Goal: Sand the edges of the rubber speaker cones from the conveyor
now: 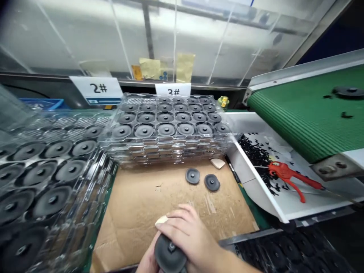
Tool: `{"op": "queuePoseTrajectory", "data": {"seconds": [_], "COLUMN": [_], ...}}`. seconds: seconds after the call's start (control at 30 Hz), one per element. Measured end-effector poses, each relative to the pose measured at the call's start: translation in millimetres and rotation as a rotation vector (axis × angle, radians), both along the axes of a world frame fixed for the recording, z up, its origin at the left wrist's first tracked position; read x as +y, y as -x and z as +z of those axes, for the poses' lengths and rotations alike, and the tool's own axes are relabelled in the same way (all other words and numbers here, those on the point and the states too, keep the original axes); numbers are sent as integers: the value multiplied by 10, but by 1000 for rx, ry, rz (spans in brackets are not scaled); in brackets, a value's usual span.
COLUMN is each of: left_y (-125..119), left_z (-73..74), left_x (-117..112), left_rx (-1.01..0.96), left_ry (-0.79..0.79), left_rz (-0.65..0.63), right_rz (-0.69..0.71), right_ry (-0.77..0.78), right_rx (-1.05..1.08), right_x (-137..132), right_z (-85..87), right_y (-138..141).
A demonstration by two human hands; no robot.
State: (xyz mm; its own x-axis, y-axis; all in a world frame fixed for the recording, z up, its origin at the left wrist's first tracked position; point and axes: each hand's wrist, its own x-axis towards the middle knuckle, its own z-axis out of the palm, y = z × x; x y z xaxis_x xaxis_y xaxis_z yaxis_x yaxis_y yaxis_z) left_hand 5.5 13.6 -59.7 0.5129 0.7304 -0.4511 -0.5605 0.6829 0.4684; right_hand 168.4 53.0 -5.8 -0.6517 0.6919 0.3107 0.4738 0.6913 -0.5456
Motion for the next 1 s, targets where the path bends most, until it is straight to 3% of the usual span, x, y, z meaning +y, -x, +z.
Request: {"op": "queuePoseTrajectory", "data": {"seconds": [0.1,0.17,0.3,0.43,0.5,0.6,0.77,0.9,1.0], "left_y": [99,149,233,394,491,600,619,563,530], "left_z": [92,152,198,213,237,267,232,235,279], "left_x": [-99,-156,-223,-251,-256,-256,-250,-254,-265], "left_rx": [-83,-131,-133,-166,-156,-113,-107,-112,-85], "left_ry": [43,42,18,-5,-13,-12,-18,-33,-35], "left_rz": [72,139,261,293,320,382,436,464,439], "right_rz": [-99,-184,-170,-163,-267,-419,-414,-435,-416], "right_ry": [-7,34,120,210,186,127,131,145,181], "right_rx": [109,122,74,-33,-42,-115,-144,-65,10], "right_x": [-209,-281,-360,-408,-407,-384,-317,-153,-101], "right_z": [-331,-418,-308,-183,-259,-517,-885,-946,-852], "right_y": [269,389,519,452,377,313,375,398,384]}}
